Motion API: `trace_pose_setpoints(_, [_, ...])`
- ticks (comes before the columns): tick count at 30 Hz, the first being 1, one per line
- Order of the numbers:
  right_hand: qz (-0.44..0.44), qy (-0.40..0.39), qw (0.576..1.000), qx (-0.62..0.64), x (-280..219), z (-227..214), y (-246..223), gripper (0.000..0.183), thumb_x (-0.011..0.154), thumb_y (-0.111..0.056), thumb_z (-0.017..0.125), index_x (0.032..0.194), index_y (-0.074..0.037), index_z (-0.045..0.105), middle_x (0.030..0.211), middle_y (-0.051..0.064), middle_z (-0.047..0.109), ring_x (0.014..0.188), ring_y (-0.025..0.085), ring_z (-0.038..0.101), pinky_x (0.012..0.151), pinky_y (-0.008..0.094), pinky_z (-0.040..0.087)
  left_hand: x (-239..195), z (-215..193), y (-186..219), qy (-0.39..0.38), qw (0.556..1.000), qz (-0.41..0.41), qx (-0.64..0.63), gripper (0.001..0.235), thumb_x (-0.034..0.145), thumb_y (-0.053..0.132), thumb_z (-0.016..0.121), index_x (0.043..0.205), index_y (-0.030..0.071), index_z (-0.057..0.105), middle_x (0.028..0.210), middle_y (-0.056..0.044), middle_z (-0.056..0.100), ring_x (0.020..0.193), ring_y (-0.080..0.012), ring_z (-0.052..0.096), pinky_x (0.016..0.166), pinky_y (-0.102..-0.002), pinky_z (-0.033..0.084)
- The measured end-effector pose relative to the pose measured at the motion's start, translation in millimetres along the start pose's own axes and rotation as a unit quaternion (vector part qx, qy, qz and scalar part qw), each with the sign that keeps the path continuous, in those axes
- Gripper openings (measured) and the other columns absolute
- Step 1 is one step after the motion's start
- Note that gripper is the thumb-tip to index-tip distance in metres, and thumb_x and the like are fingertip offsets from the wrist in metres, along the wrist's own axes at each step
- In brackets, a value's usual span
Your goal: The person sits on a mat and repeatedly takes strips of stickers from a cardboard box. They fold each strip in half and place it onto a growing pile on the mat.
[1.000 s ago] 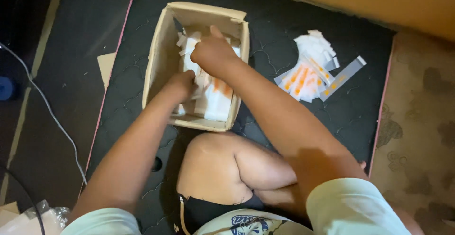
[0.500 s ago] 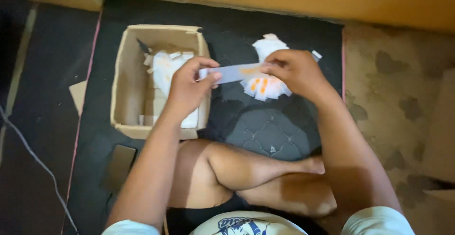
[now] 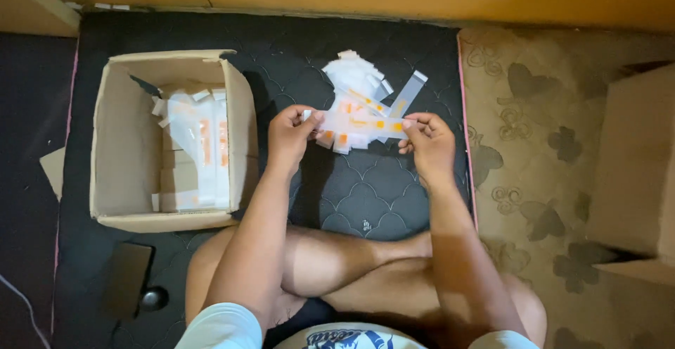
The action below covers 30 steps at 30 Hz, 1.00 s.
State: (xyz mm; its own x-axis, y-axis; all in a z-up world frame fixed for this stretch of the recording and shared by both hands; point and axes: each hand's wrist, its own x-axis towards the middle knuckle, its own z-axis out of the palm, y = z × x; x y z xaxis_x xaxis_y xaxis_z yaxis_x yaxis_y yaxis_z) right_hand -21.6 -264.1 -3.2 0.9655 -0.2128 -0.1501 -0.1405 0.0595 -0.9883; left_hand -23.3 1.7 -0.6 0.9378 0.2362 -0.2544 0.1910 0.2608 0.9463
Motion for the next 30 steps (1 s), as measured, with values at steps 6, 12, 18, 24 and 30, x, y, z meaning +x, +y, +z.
trace_pose_setpoints(6, [-0.034,0.048,0.998,0.009,18.1,8.9,12.4,0.008,0.098,-0.003,0.071,0.105,0.0,0.069,0.08,0.007,0.065,0.052,0.011,0.064,0.043,0.023,0.058,22.3,5.2,-18.4,-0.008,0.998,-0.036,-0.05,0.026,0.091,0.015,0.079,0.107,-0.006,0.071,0.081,-0.017,0.072,0.066,-0.0202,0.074,0.063,-0.031,0.068])
trace_pose_setpoints(12, [-0.053,0.069,0.996,0.017,22.9,10.0,-0.2,0.008,0.098,-0.003,0.07,0.106,-0.001,0.07,0.081,0.006,0.066,0.053,0.007,0.061,0.045,0.02,0.054,21.6,11.8,2.0,-0.009,1.0,-0.019,-0.021,0.02,0.092,0.01,0.078,0.105,-0.004,0.073,0.08,-0.016,0.073,0.064,-0.0205,0.075,0.062,-0.031,0.067])
trace_pose_setpoints(18, [-0.063,0.069,0.994,0.053,20.4,18.7,-1.4,0.013,0.1,-0.007,0.069,0.112,0.0,0.068,0.084,0.007,0.064,0.058,0.007,0.059,0.05,0.019,0.054,24.8,11.1,-2.1,0.017,1.0,0.02,-0.005,0.017,0.094,0.011,0.077,0.106,-0.002,0.074,0.081,-0.016,0.072,0.065,-0.0207,0.075,0.066,-0.034,0.067])
trace_pose_setpoints(24, [0.046,-0.029,0.929,0.366,-6.5,47.2,-2.9,0.075,0.091,-0.063,0.062,0.143,-0.012,0.044,0.122,0.008,0.057,0.109,0.022,0.063,0.097,0.035,0.058,12.0,28.9,-7.3,0.028,0.998,0.027,-0.039,0.017,0.096,0.011,0.073,0.106,-0.002,0.073,0.08,-0.014,0.07,0.066,-0.0209,0.074,0.064,-0.033,0.066])
trace_pose_setpoints(30, [0.044,0.014,0.968,0.245,-29.1,84.0,38.7,0.039,0.093,0.001,0.072,0.131,-0.003,0.062,0.118,0.01,0.07,0.098,0.022,0.069,0.091,0.042,0.062,-19.1,57.0,-4.4,-0.015,0.998,0.031,-0.05,0.013,0.093,0.008,0.076,0.1,-0.004,0.074,0.075,-0.015,0.07,0.065,-0.0215,0.074,0.064,-0.034,0.067])
